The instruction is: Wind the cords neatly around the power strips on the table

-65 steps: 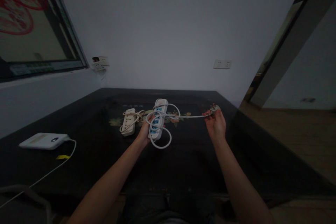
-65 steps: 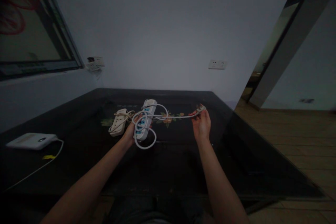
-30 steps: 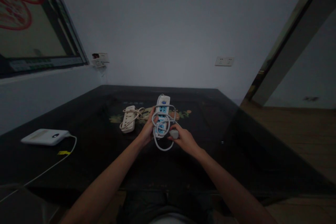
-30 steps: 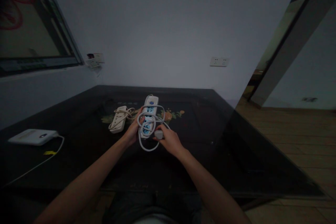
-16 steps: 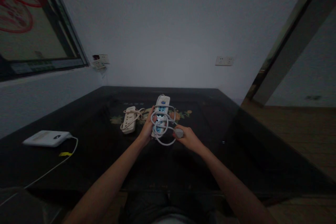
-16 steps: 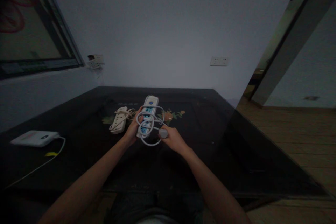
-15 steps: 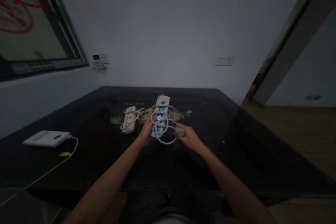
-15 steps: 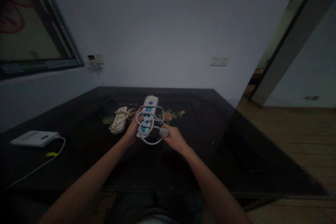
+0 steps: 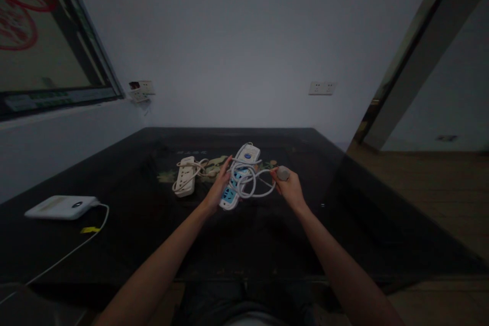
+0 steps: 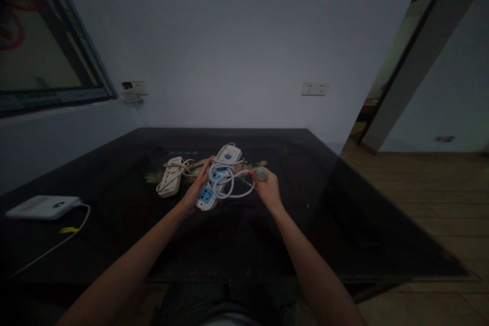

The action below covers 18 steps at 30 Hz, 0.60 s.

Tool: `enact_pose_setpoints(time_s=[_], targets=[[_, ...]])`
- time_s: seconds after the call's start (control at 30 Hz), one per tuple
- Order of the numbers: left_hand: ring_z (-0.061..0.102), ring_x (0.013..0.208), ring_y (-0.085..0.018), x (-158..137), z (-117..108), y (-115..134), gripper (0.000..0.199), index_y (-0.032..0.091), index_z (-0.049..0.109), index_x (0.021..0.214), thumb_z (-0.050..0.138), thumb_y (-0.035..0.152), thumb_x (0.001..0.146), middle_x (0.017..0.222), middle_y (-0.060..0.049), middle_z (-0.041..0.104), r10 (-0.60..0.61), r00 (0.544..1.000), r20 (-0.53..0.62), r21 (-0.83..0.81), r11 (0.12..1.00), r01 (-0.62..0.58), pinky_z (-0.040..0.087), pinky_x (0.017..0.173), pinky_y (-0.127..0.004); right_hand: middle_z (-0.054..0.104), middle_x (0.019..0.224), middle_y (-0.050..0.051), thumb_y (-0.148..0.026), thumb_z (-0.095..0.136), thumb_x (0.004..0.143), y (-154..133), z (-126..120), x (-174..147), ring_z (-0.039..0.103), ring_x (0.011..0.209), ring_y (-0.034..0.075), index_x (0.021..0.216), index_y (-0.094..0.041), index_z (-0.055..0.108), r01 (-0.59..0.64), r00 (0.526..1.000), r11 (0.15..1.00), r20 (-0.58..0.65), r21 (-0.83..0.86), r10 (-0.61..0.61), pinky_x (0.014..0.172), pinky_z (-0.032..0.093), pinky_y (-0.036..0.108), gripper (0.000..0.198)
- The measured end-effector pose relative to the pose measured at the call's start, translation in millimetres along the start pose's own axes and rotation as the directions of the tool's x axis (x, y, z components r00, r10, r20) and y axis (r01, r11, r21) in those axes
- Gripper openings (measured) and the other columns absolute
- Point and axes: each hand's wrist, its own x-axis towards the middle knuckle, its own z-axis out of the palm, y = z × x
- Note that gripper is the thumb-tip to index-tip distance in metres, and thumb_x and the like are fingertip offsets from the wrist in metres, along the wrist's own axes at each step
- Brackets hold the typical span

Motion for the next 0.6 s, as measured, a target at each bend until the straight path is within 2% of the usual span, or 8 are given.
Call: enact_pose_setpoints(time_s=[0.07, 0.13, 0.23, 0.3, 0.4, 0.5, 0.6], targets=[[0.066, 0.09, -0.026, -1, -1, -1, 0.072, 0.039, 0.027, 0.144, 0.059, 0.051, 0.08, 0.139, -0.006, 0.049, -0.043, 0.998, 0.048, -0.03, 0.999, 0.045, 0.057, 0.059, -0.034, 0.044, 0.048, -0.006, -0.055, 0.06, 0.076, 1, -2, 0, 0.036, 0.04, 0.008, 0.073, -0.017, 0.057, 0.022, 1.0, 1.0, -0.008, -0.021, -0.022, 0.041, 0.026, 0.022, 0.038], [0.066, 0.087, -0.026, -1, -2, -2, 0.074, 0.039, 0.026, 0.144, 0.059, 0.054, 0.079, 0.139, -0.007, 0.048, -0.048, 0.997, 0.054, -0.021, 0.999, 0.049, 0.057, 0.058, -0.033, 0.047, 0.051, -0.005, -0.053, 0.061, 0.076, 3, -2, 0, 0.038, 0.043, 0.009, 0.072, -0.017, 0.058, 0.04, 0.999, 0.999, -0.001, -0.037, -0.04, 0.042, 0.028, 0.022, 0.036], [0.063, 0.1, -0.027, -1, -3, -1, 0.081, 0.035, 0.031, 0.143, 0.072, 0.038, 0.072, 0.14, -0.007, 0.047, 0.007, 1.0, 0.008, 0.074, 0.997, -0.008, 0.057, 0.07, -0.031, 0.049, 0.052, -0.004, -0.051, 0.061, 0.076, 4, -1, -1, 0.038, 0.043, 0.009, 0.076, -0.017, 0.06, 0.049, 0.999, 0.998, 0.026, -0.047, -0.047, 0.042, 0.029, 0.022, 0.034], [0.06, 0.106, -0.027, -1, -2, 0, 0.084, 0.033, 0.031, 0.143, 0.074, 0.03, 0.07, 0.137, -0.007, 0.05, 0.036, 0.999, -0.014, 0.124, 0.992, -0.034, 0.055, 0.075, -0.029, 0.048, 0.051, -0.005, -0.05, 0.06, 0.077, 5, 0, -1, 0.038, 0.041, 0.009, 0.077, -0.017, 0.061, 0.045, 0.998, 0.998, 0.044, -0.05, -0.043, 0.042, 0.029, 0.022, 0.034], [0.062, 0.101, -0.027, -1, 0, 1, 0.083, 0.032, 0.029, 0.144, 0.071, 0.028, 0.072, 0.132, -0.008, 0.053, 0.03, 0.999, -0.03, 0.118, 0.993, -0.027, 0.056, 0.071, -0.03, 0.053, 0.053, -0.002, -0.056, 0.057, 0.077, 7, 0, 2, 0.044, 0.044, 0.011, 0.076, -0.016, 0.061, 0.039, 0.999, 0.998, 0.028, -0.057, -0.037, 0.045, 0.035, 0.023, 0.04], [0.064, 0.096, -0.025, -1, 0, 0, 0.08, 0.034, 0.032, 0.141, 0.071, 0.026, 0.072, 0.138, -0.007, 0.048, 0.033, 0.998, -0.047, 0.073, 0.997, -0.03, 0.057, 0.066, -0.029, 0.059, 0.061, 0.002, -0.064, 0.053, 0.076, 13, -5, 9, 0.053, 0.056, 0.015, 0.074, -0.016, 0.059, 0.039, 0.998, 0.995, -0.047, -0.095, -0.043, 0.054, 0.041, 0.026, 0.048], [0.065, 0.09, -0.021, 1, -2, -2, 0.074, 0.035, 0.037, 0.138, 0.069, 0.025, 0.072, 0.141, -0.005, 0.044, 0.034, 0.996, -0.08, 0.011, 0.999, -0.033, 0.057, 0.06, -0.026, 0.058, 0.061, 0.003, -0.065, 0.05, 0.077, 19, -12, 13, 0.052, 0.06, 0.016, 0.066, -0.018, 0.055, 0.044, 0.994, 0.983, -0.09, -0.18, -0.061, 0.057, 0.039, 0.026, 0.049]])
